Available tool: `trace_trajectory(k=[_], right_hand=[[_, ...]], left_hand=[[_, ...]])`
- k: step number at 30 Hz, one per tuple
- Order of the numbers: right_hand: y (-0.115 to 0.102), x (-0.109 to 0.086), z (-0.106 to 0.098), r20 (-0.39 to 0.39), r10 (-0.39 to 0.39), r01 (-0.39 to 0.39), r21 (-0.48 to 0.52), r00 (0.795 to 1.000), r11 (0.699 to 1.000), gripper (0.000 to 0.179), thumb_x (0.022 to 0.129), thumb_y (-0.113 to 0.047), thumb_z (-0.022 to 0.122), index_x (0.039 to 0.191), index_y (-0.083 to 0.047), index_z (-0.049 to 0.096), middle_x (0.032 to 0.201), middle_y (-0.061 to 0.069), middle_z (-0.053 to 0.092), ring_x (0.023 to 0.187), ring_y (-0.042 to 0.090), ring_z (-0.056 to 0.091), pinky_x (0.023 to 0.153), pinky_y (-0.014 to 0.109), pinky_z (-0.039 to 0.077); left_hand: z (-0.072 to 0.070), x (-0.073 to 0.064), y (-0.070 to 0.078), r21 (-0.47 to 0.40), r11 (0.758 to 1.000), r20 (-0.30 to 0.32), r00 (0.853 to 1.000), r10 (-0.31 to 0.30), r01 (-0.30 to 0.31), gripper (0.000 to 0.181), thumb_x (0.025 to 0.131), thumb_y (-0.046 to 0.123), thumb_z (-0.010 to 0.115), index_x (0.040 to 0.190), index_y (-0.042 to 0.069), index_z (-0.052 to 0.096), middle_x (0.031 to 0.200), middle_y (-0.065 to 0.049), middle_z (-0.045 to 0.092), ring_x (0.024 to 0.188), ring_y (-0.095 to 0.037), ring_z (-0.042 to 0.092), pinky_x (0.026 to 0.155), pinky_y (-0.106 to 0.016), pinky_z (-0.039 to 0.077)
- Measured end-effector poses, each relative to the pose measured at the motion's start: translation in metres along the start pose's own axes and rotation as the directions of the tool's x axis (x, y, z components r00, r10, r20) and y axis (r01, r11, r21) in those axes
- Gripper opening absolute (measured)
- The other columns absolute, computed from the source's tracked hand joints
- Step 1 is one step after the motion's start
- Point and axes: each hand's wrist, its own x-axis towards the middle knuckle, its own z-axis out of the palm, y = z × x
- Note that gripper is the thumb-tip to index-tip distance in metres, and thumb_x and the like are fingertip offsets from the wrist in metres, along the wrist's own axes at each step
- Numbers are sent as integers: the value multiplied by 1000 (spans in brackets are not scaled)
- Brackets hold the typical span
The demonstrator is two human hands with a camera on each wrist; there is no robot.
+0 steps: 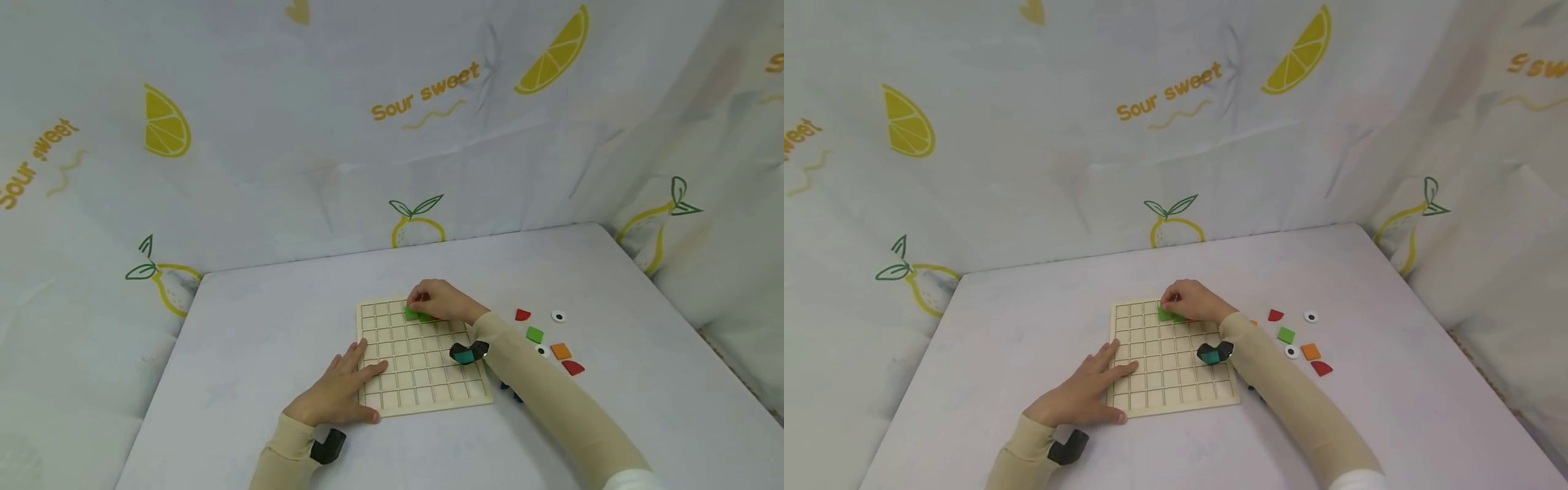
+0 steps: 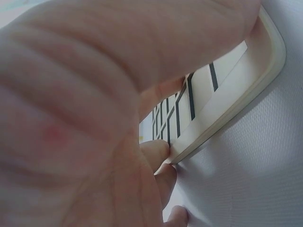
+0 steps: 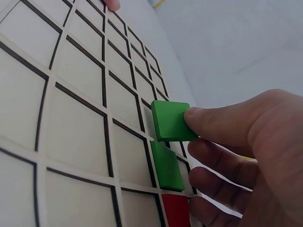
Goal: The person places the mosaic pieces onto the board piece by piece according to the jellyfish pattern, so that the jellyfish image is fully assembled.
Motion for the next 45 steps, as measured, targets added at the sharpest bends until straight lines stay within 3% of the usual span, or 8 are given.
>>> trace_trajectory(k=[12, 23, 31, 37, 45], right_hand=[[1, -1, 4, 25, -51, 51, -16, 998, 999, 10, 100, -19, 65, 97, -15, 73, 106, 5, 62, 92, 16, 55, 79, 32, 49], [2, 4, 8, 20, -72, 74, -128, 997, 989, 9, 99, -19, 65, 95, -15, 73, 97, 2, 63, 85, 13, 53, 75, 29, 49], [0, 3, 8, 13, -71, 72, -110, 997, 991, 8, 100, -19, 65, 97, -15, 71, 95, 1, 63, 85, 14, 52, 75, 29, 47], [1, -6, -5, -24, -33, 33, 24, 999, 999, 16, 102, -24, 61, 109, -11, 69, 101, 2, 66, 87, 15, 58, 76, 30, 51], [-8, -38, -44, -99, -27, 29, 23, 995, 999, 24, 102, -23, 61, 117, -7, 68, 105, 4, 68, 95, 19, 58, 79, 32, 50]], left_hand=[[-3, -2, 5, -5, 1000, -4, 1000, 1, -1, 86, 78, 37, 85, 153, 16, 47, 169, -25, 7, 158, -42, 7, 127, -64, 12], [-3, -3, 7, -22, 1000, -10, 1000, 2, -2, 87, 77, 37, 87, 152, 15, 48, 169, -25, 7, 158, -43, 7, 126, -66, 12], [-3, -2, 4, -28, 1000, -7, 1000, 4, -4, 86, 78, 37, 86, 152, 15, 47, 169, -25, 6, 158, -42, 6, 126, -65, 11], [-3, -2, 5, -30, 1000, -6, 1000, 3, -3, 85, 78, 36, 86, 152, 14, 48, 169, -25, 7, 158, -42, 6, 126, -65, 11], [-4, -3, 6, -32, 999, -13, 1000, 8, -8, 86, 78, 35, 86, 152, 15, 48, 169, -25, 7, 158, -42, 7, 127, -64, 10]])
